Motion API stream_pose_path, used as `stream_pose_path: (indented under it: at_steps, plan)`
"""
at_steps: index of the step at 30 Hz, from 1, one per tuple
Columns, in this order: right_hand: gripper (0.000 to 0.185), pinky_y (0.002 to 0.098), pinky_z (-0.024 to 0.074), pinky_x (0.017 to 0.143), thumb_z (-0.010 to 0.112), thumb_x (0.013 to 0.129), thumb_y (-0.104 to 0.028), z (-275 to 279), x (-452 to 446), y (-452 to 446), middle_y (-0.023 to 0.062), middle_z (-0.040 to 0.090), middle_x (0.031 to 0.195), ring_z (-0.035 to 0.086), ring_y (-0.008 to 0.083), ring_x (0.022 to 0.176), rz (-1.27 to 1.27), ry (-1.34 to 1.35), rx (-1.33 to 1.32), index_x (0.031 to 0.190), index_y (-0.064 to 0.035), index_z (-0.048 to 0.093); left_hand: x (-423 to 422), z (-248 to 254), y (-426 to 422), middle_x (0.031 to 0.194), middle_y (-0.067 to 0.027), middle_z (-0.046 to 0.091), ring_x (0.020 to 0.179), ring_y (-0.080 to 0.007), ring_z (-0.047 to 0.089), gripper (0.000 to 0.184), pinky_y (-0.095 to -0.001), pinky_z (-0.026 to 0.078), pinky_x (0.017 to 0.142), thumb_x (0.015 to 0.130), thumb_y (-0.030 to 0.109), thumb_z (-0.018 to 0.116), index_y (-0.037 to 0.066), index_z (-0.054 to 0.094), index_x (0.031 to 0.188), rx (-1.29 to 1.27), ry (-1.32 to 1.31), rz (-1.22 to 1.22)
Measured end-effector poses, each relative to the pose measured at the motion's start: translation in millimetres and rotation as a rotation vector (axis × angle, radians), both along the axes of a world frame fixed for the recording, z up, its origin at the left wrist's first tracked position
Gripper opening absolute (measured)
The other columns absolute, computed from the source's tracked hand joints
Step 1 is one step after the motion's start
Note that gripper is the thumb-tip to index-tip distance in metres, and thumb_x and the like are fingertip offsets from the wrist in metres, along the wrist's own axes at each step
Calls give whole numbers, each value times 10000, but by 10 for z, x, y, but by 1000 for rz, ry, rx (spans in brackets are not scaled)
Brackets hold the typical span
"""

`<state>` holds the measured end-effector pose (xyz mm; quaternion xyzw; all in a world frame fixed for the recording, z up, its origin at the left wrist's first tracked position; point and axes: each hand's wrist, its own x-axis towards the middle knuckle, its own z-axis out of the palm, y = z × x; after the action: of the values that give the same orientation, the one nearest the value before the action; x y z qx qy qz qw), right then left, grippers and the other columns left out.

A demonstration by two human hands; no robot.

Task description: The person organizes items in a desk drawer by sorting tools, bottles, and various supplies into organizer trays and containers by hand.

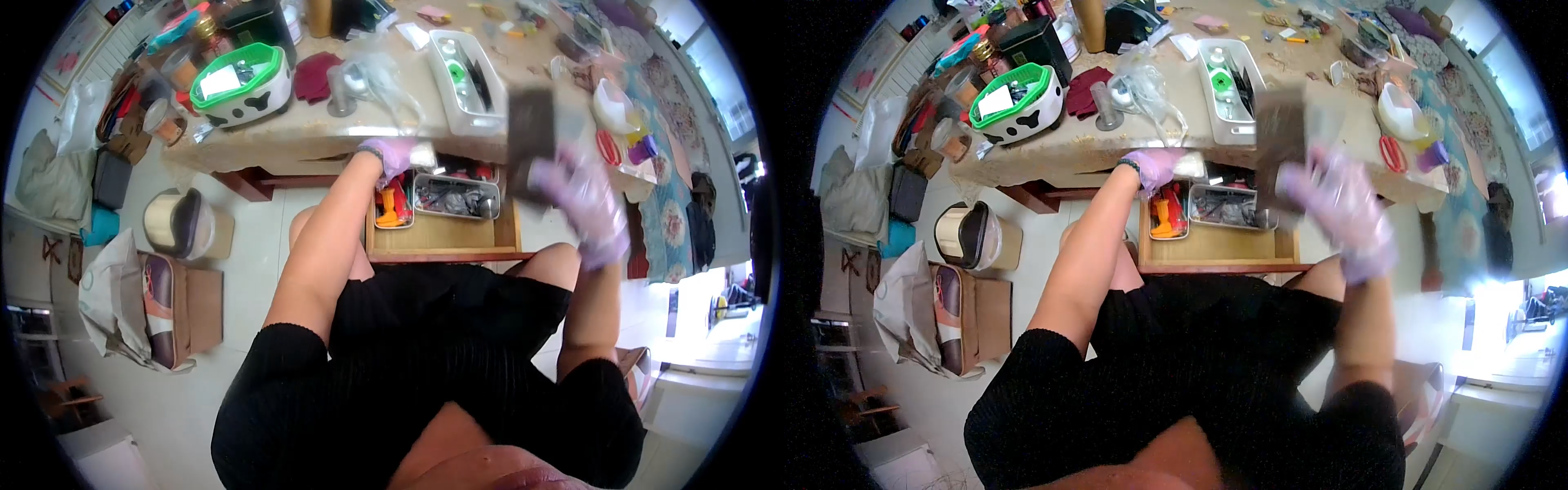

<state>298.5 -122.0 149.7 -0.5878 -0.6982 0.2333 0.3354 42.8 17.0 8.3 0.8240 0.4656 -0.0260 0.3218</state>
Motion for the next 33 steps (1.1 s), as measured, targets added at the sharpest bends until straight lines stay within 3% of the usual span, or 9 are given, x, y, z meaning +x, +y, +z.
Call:
stream_pose_path:
  at_steps: [6,8,14,16,18,22,27,31,33]
  plan:
    - [439,364,462,866,580,849,-329,325,-441,1234,169,653,1018,608,266,921,118,-367,-6,1125,10,622,-9,-450,194,1053,-182,677,904,-250,658,537,-372,535,793,752,-91,495,38,539,1272,59,-33,-87]
    - [318,431,520,728,652,803,-246,307,-709,1715,233,689,954,659,352,782,243,-903,-242,1003,-1,680,-24,-445,231,1140,-181,655,943,-240,647,614,-358,521,829,713,-101,501,42,505,1311,2,13,-82]
    - [337,424,536,741,679,771,-326,278,-663,1891,206,697,959,678,352,838,550,-1006,102,937,-34,696,-106,-461,241,1101,-199,665,958,-280,647,616,-357,517,822,706,-76,533,50,510,1309,-13,65,55]
    - [325,438,537,788,668,796,-334,-24,-543,2198,218,689,991,675,368,910,277,-940,219,942,-45,698,-127,-556,267,1089,-231,662,960,-333,656,510,-386,514,861,796,-2,502,27,517,1305,33,19,-1]
    - [494,416,500,918,637,816,-408,134,-368,2119,259,669,1034,675,329,957,73,-606,99,1202,-100,638,-84,-326,223,1047,-223,676,947,-314,669,528,-378,513,849,780,26,570,38,510,1304,68,94,-85]
    - [386,364,474,832,550,876,-322,160,-21,1911,160,661,983,616,257,894,14,-287,120,1098,-19,641,-39,-540,298,1110,-198,659,1031,-323,639,429,-370,497,887,816,82,572,56,533,1243,92,42,-137]
    - [365,397,499,870,590,894,-334,-169,113,1848,195,695,989,662,343,956,-4,-349,90,1095,-41,674,13,-640,199,897,-234,676,791,-349,697,382,-458,546,619,796,-23,553,53,564,1170,-5,-126,-93]
    - [441,408,492,915,676,821,-252,-452,-3,1878,215,678,1045,644,348,1018,131,-656,-20,1214,-59,623,83,-611,211,1037,-202,662,913,-341,660,405,-422,516,757,827,83,580,70,526,1228,-49,-36,-168]
    - [475,400,478,943,677,811,-208,-383,-30,1784,218,646,1152,620,336,1091,100,-491,-46,1252,-50,599,99,-440,109,1142,-197,650,1058,-328,629,426,-375,490,912,841,185,614,67,526,1240,-20,-3,-155]
